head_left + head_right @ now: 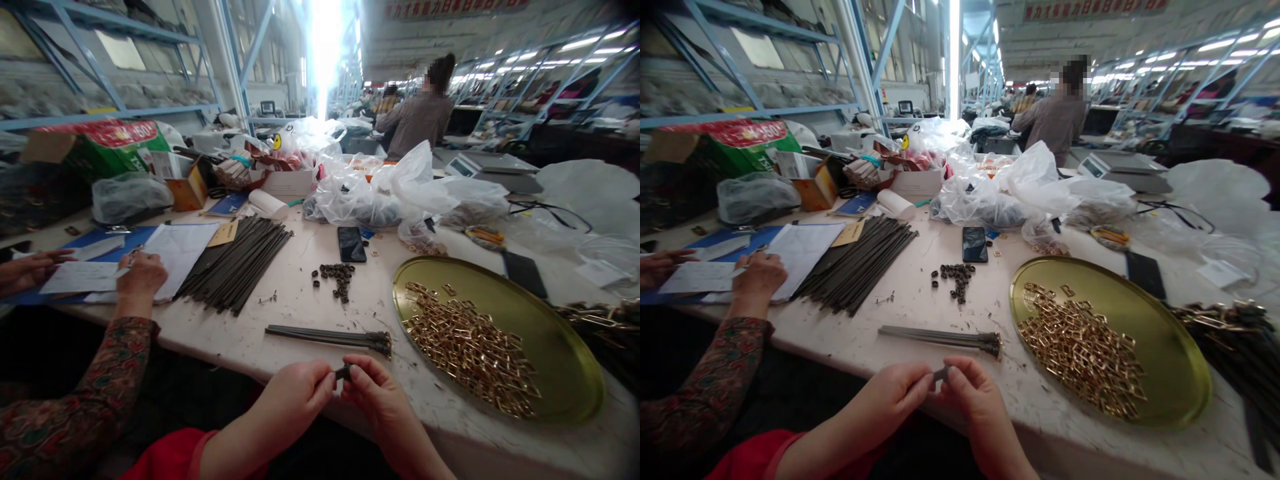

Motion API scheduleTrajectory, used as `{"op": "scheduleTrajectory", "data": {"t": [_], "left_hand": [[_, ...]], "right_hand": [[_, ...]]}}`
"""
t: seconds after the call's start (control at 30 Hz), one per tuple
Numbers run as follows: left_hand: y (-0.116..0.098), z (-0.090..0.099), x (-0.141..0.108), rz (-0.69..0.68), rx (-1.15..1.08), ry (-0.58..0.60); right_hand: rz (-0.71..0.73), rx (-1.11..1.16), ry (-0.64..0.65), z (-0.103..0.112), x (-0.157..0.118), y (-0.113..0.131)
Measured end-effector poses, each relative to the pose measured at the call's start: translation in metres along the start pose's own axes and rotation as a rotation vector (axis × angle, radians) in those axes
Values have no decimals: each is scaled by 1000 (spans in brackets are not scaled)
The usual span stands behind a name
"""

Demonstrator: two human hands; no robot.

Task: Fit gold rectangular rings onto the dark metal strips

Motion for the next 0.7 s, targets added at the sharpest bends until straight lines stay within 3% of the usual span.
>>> {"op": "scheduleTrajectory", "data": {"t": [0.17, 0.37, 0.5, 0.6, 0.7], "left_hand": [[-15, 1, 1, -54, -12, 8], [-7, -9, -5, 46, -176, 174], [0, -9, 1, 12, -195, 82], [6, -19, 4, 36, -315, 99], [8, -25, 6, 48, -439, 134]], "right_hand": [[175, -275, 14, -7, -6, 18], [171, -227, -31, 8, -4, 44], [139, -96, 21, 5, 5, 28], [110, -126, 38, -4, 12, 7], [158, -248, 35, -6, 8, 12]]}}
Point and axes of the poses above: each hand's wrist, its own x-axis towards the middle knuckle, its own z-axis out of the back of the hand, y = z × x, the point moved 9 cm from there along x, towards the middle knuckle, and after that the axes turned 10 degrees about -z, right-handed, at the moved point
